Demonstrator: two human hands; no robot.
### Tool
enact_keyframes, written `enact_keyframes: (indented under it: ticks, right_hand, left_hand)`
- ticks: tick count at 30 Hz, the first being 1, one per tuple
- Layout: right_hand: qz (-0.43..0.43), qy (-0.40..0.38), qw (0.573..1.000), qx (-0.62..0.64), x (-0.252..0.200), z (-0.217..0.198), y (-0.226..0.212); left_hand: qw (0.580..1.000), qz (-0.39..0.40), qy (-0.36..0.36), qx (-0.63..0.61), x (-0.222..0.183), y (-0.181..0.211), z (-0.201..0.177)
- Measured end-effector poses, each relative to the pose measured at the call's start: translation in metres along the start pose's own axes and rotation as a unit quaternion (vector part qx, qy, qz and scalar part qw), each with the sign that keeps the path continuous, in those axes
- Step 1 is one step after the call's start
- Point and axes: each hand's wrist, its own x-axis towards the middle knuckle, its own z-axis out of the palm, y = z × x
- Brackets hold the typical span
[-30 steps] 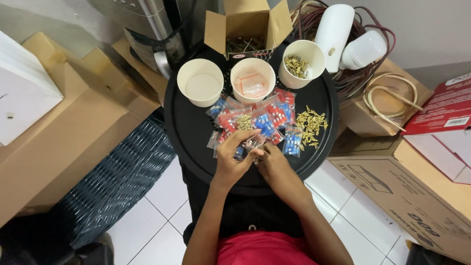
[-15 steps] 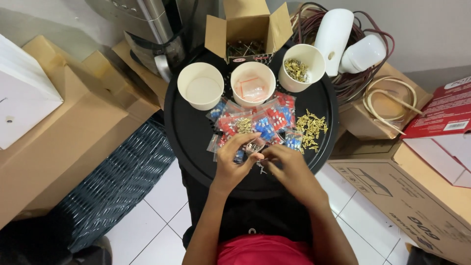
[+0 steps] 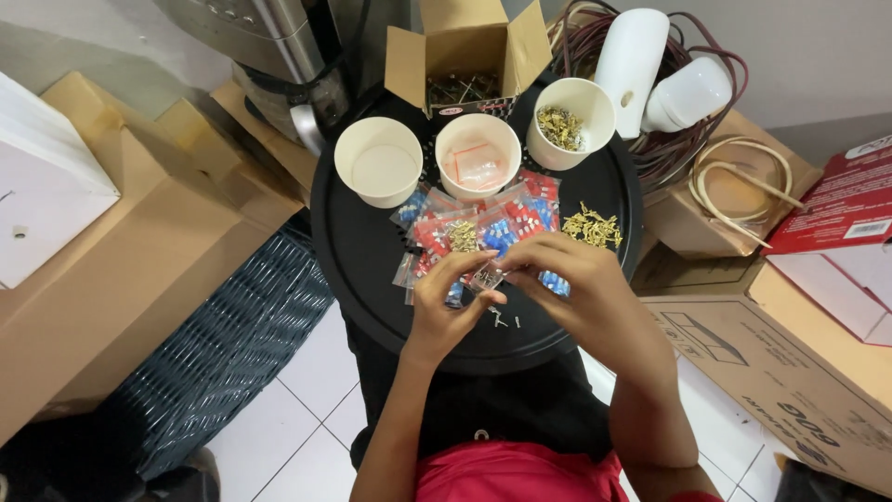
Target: Sorting small metal electronic terminals from a pile into different containers and bags on a low table.
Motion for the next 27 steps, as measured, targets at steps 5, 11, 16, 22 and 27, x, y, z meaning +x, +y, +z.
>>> enact_keyframes:
  ticks: [5,11,16,22,27]
  right_hand:
    - [-0.031,-0.021,0.999,-0.008,0.007,0.002,0.002]
    - [-0.039,-0.018,0.999,-0.023,0.009,0.004,0.005]
    - [-0.042,-0.012,0.999,-0.03,0.011,0.006,0.005]
    - [-0.043,-0.002,0.999,-0.03,0.011,0.011,0.005]
    - [-0.063,0.019,0.996,-0.058,0.008,0.016,0.01]
  left_hand:
    - [1.0,-0.002,0.0,0.005,0.0,0.0,-0.001]
    - [1.0,0.0,-0.002,0.006,-0.004,-0.007,-0.002]
    - [1.0,0.014,-0.006,0.007,-0.005,-0.009,0.0]
    - [1.0,0.018,-0.004,0.0,-0.007,-0.012,-0.001]
    - [1.0,0.011,-0.01,-0.007,-0.008,-0.016,0.0]
